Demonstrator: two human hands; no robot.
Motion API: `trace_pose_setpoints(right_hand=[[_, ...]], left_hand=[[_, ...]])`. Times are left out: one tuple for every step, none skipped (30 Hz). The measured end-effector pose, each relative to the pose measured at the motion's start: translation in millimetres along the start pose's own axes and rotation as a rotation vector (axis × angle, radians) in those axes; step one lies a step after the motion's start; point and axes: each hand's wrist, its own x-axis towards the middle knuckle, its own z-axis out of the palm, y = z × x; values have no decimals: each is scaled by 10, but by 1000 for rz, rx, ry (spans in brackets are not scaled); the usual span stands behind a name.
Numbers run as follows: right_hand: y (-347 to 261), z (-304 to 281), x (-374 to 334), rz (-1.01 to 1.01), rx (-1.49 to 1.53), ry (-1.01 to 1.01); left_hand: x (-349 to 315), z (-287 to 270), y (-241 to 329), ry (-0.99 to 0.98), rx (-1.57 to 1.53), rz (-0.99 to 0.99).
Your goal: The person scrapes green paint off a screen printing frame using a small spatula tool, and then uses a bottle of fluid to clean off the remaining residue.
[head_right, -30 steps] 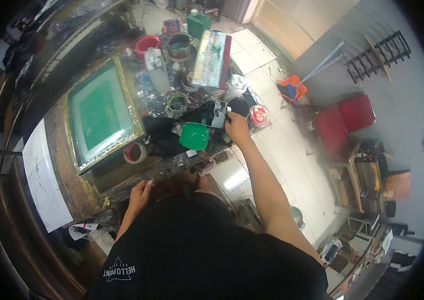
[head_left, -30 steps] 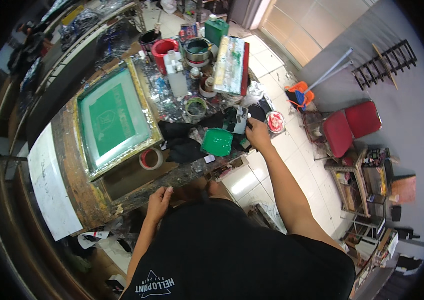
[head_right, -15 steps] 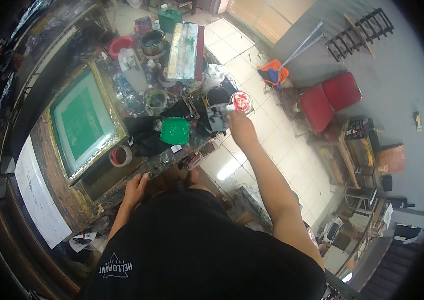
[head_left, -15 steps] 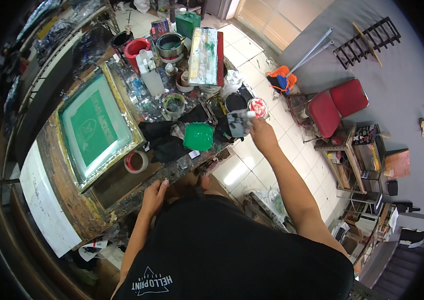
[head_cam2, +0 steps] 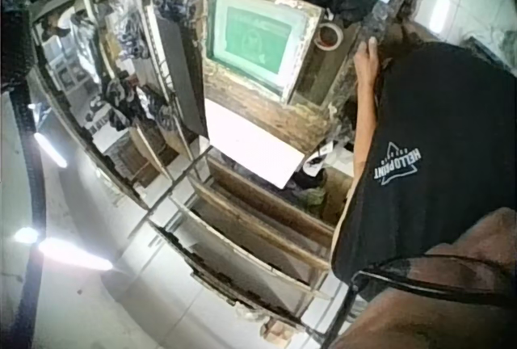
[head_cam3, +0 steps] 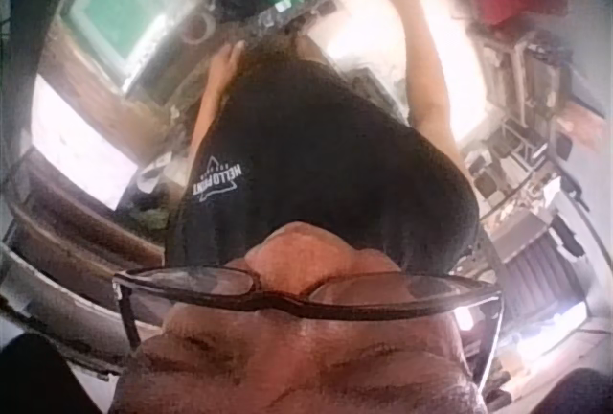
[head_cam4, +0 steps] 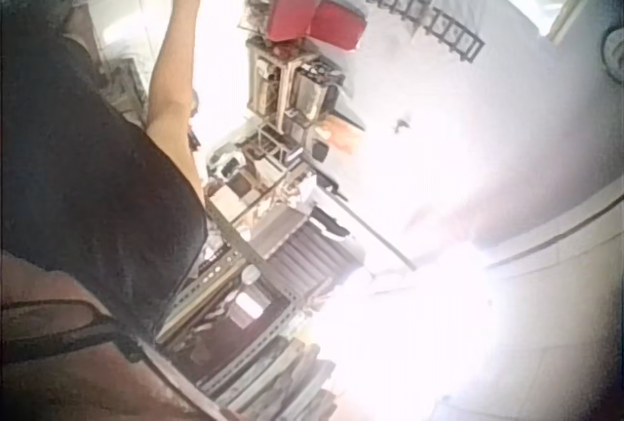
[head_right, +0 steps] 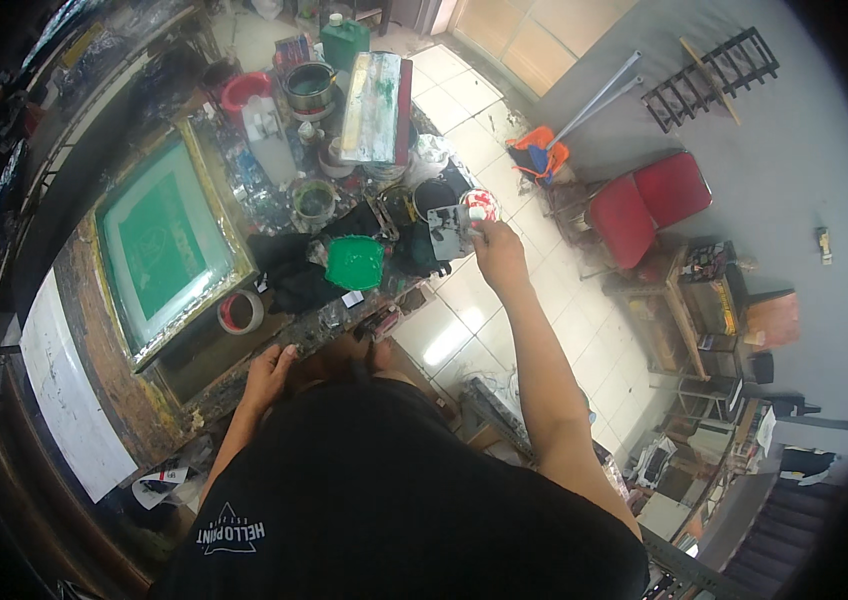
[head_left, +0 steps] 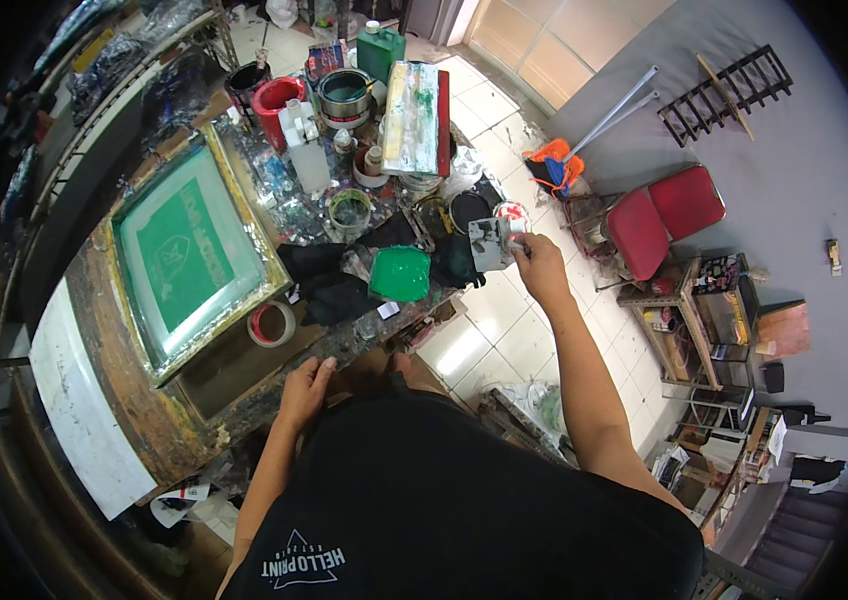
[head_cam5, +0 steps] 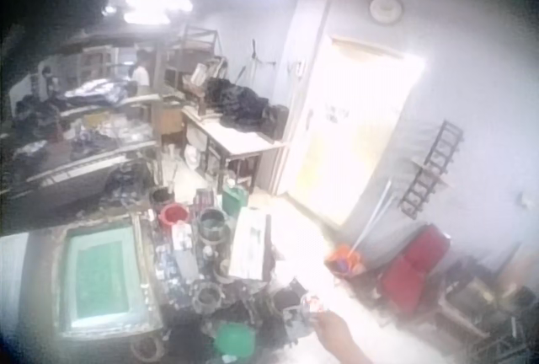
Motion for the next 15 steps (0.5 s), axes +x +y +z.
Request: trace_pose_setpoints(right_hand=[[21,-3,-6,28,5,-14],[50,-3,-17,56,10,-29],[113,33,-34,57,41,-4],[142,67,-41,58,73,21],[187,76,-54,59,104,47],[254,44,-87,153,186,15],[219,-29,-116,243,272,-20],[202,-80,-156,333,359,-54],[232,-82,-206,326,496,-54],[223,-115,-263,319,632,-49],[212,-143,-329,309,767,-42],[200,-175,-415,282,852,-52],[136,-203,-488,284,928,-40],[84,-220,-550,286,1004,-27],[28,-244,-603,286,1080,-13]], left_hand=[[10,-3,-7,-4,1,4],[30,-9,-13,-10,17,9],[57,-16,-18,-16,32,15],[83,-30,2,-22,48,21],[95,-41,23,-31,47,20],[103,-50,46,-41,46,20],[110,-76,65,-45,47,17],[117,-92,67,-30,41,38],[115,-105,65,-17,35,59],[128,-109,68,-6,27,85],[139,-112,71,1,16,99],[148,-114,75,7,5,113],[146,-122,104,9,-5,123],[155,-126,135,-3,-19,123],[161,-127,167,-15,-33,122]])
